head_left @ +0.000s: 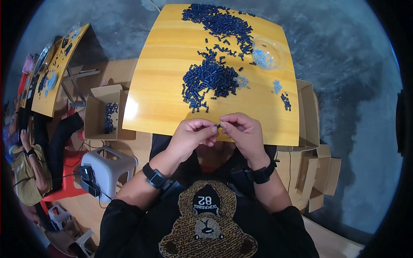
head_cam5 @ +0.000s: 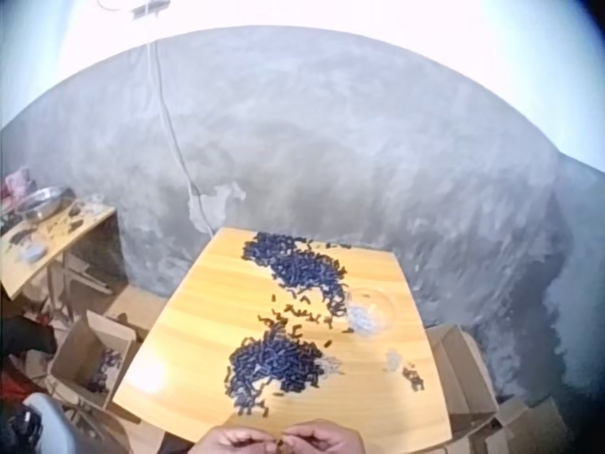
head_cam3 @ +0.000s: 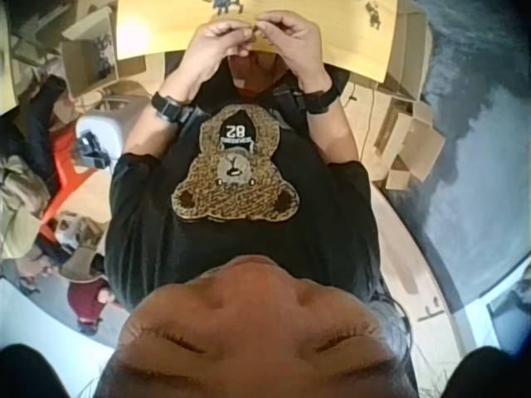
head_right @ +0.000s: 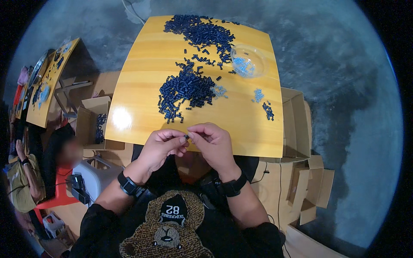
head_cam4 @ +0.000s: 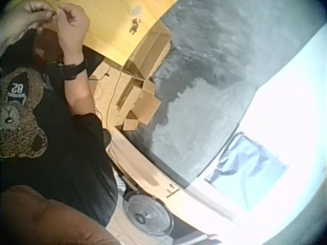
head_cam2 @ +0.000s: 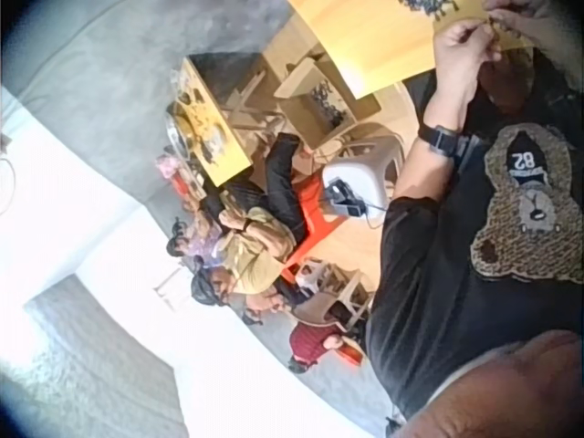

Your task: Assembling small blue plastic components at a workshop desk.

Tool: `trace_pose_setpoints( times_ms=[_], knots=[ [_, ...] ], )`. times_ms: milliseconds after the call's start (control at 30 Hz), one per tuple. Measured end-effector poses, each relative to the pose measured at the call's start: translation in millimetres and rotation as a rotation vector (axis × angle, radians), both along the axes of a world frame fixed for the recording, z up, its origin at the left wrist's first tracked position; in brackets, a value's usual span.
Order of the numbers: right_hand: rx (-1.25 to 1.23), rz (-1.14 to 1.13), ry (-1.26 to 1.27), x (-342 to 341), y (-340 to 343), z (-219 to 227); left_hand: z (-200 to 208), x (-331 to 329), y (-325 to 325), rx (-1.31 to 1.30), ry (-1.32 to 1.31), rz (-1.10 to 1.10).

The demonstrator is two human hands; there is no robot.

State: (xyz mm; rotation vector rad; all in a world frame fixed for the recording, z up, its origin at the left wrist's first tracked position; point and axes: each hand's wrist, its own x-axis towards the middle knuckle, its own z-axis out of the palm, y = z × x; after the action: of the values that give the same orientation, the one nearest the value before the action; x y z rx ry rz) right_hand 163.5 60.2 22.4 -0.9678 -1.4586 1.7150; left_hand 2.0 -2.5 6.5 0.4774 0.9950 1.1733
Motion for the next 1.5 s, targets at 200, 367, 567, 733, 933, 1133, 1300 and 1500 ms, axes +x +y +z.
trace_pose_setpoints(
  times_ms=[200, 367, 567, 733, 933, 1133, 1300, 1500],
  knots=[
    [0.038, 0.038, 0.009, 0.5, -0.5, -1.9, 2.2, -2.7, -0.3, -0.011, 0.026, -0.012],
    [0.02, 0.025, 0.005, 1.2, -0.4, -1.8, 0.0, -3.0, -1.1, -0.014, 0.032, -0.018],
    [0.109, 0.091, -0.029, 2.8, 2.1, -0.6, 0.3, -4.2, -1.9, -0.042, 0.026, -0.038],
    [0.128, 0.125, -0.029, 5.1, 6.7, -1.7, -1.0, -4.5, -0.9, -0.034, 0.011, -0.057],
    [0.161, 0.126, -0.015, 4.9, 8.1, -5.7, -0.9, -4.5, 0.6, -0.03, 0.021, -0.055],
    [0.137, 0.127, -0.004, 4.7, 9.6, -7.3, -3.8, -5.5, 0.8, 0.003, 0.077, -0.071],
    [0.17, 0.158, -0.081, 4.4, 12.9, -5.4, -3.0, -6.1, 1.3, 0.024, 0.172, -0.085],
    [0.243, 0.187, -0.17, 2.0, 15.1, -4.3, -4.4, -6.2, 1.0, 0.039, 0.238, -0.097]
  ],
)
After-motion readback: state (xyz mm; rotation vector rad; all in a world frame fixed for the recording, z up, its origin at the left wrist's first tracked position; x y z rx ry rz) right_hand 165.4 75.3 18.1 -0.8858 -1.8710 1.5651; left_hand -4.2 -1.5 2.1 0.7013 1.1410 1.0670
